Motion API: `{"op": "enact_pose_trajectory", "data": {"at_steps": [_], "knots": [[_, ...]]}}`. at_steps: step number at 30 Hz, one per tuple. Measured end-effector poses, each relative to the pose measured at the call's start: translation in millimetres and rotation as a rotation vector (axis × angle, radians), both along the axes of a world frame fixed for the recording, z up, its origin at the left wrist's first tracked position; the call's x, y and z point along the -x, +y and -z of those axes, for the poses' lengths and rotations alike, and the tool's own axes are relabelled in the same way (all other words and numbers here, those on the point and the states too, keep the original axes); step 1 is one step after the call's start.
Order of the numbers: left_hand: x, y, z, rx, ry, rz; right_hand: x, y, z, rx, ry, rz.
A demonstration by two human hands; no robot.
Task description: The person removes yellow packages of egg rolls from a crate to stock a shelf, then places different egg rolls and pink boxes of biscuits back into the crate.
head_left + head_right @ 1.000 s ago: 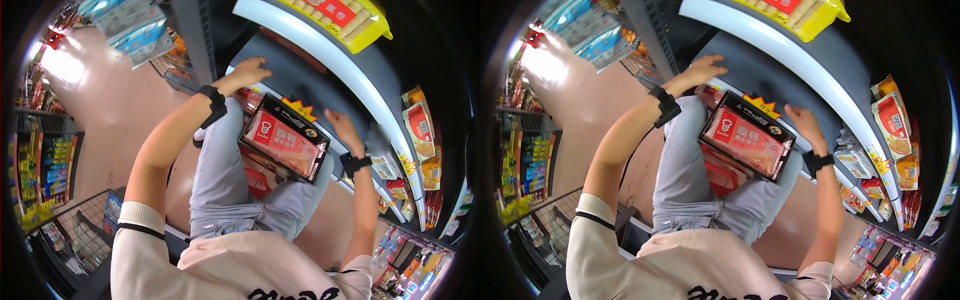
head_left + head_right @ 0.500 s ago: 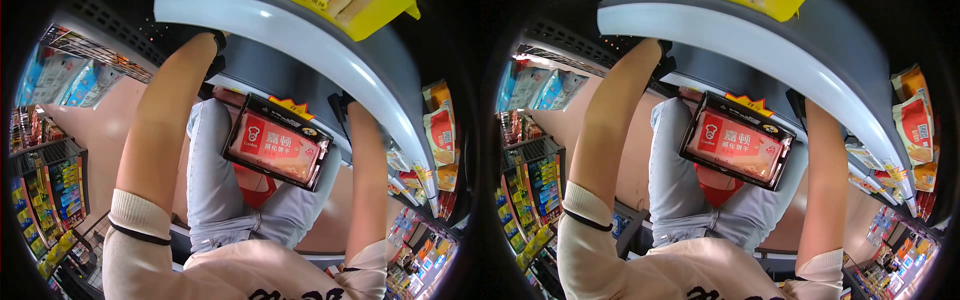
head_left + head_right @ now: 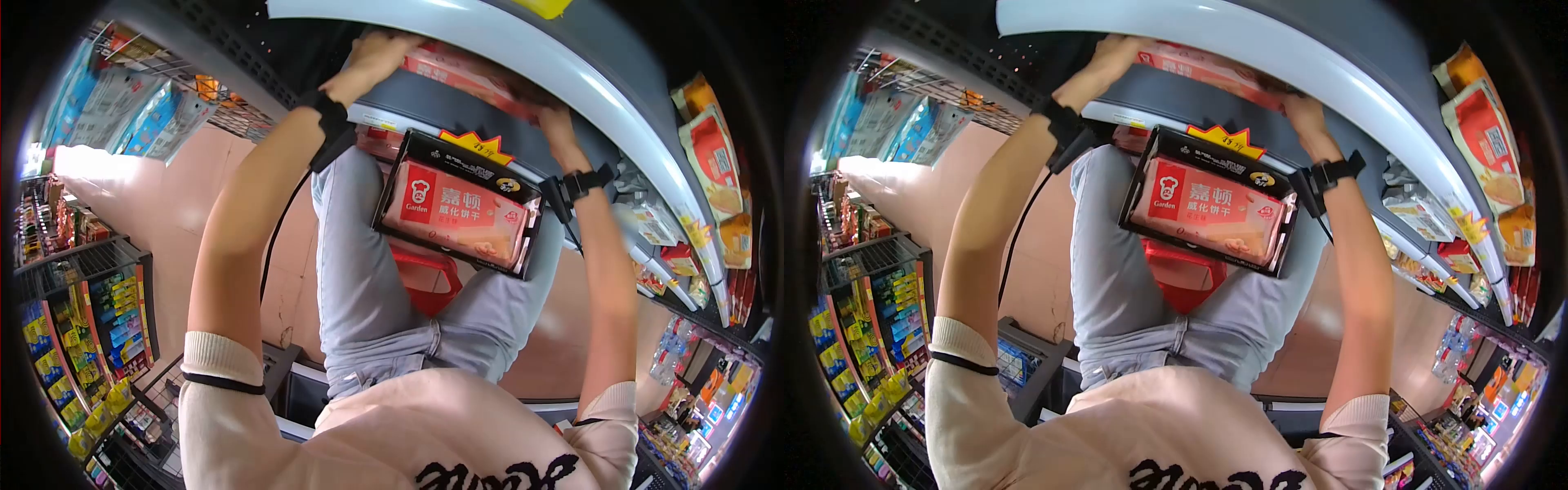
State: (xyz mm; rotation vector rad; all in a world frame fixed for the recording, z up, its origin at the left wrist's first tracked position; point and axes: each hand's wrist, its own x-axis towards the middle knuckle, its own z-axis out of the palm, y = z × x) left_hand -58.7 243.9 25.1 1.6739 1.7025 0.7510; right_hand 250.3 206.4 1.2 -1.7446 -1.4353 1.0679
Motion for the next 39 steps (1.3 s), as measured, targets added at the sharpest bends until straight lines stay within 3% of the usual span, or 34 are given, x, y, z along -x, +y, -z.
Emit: {"op": "enact_pose_trajectory", "data": {"at_steps": [1,5,7,16,22,25,27,29,33,36,38,39], "knots": [[1.8,-13.7,-2.1,-0.058,-0.042,0.113,2.5,-16.3,-8.5,-0.010,0.000,0.001],[-1.7,-84.8,-16.3,-0.134,-0.082,0.116,-5.1,-80.3,-29.2,-0.051,0.074,0.024],[2.4,-118.0,-22.2,-0.195,-0.152,0.267,-13.7,-108.6,-37.1,-0.001,0.148,0.016],[8.9,-230.6,-32.4,-0.321,-0.157,0.201,-14.2,-206.0,-66.8,-0.163,0.086,0.035],[14.6,-245.0,13.6,-0.197,-0.069,0.270,-15.5,-231.4,-1.1,-0.054,0.159,-0.044],[12.8,-247.6,23.8,-0.164,0.004,0.319,-3.1,-244.0,9.0,-0.038,0.016,-0.140],[11.5,-248.8,27.3,-0.193,0.073,0.337,3.7,-246.7,-9.1,-0.002,-0.545,-0.312],[12.6,-246.1,26.5,-0.209,0.237,0.404,13.1,-253.4,-25.9,0.018,-0.565,-0.318],[10.8,-242.9,20.6,-0.228,0.317,0.442,6.9,-253.9,-25.4,0.017,-0.548,-0.343],[11.9,-224.2,13.1,-0.022,0.319,0.455,-7.7,-238.4,-18.9,-0.024,-0.509,-0.307],[14.0,-201.6,25.9,0.019,0.046,0.224,-15.9,-225.1,-13.5,-0.135,-0.468,-0.180],[14.2,-190.8,35.1,0.016,0.045,0.226,-22.3,-215.7,-4.9,-0.137,-0.469,-0.178]]}}
